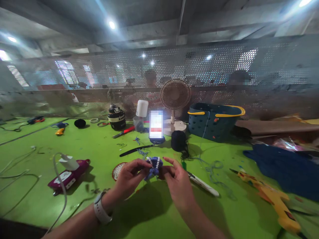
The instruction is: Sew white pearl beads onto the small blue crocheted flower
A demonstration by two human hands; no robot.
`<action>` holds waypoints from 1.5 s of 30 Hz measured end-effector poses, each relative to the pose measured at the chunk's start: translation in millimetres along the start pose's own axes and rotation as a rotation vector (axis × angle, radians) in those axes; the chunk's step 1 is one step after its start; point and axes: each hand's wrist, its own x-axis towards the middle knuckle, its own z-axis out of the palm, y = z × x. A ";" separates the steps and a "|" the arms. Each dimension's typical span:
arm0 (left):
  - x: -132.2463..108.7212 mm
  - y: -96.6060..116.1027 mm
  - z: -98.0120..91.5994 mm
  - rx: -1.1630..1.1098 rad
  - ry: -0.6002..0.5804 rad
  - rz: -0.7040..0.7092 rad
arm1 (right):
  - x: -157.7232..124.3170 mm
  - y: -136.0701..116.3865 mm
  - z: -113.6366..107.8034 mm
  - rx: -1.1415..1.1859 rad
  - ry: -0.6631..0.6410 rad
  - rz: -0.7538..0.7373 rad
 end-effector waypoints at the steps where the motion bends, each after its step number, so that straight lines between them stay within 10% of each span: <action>1: -0.5 -1.5 -0.2 0.053 0.000 0.017 | -3.6 -2.8 1.1 -0.030 -0.004 0.007; 8: 1.7 1.2 -0.3 0.302 -0.024 0.149 | -18.7 -9.9 0.9 -0.456 -0.143 -0.037; 16: -0.5 -1.2 5.3 0.296 -0.066 0.132 | -2.0 -8.0 -11.0 -0.759 0.044 -0.580; 28: -2.8 0.3 5.7 0.234 -0.196 0.085 | 5.3 -6.7 -7.0 -0.604 -0.065 -0.642; 36: -4.8 -2.0 4.1 0.164 -0.190 -0.019 | 2.7 -22.9 -12.0 -0.517 0.069 -0.387; 45: -2.8 2.0 -0.6 0.273 -0.160 0.012 | 4.9 -22.1 -21.3 -0.686 -0.078 -0.346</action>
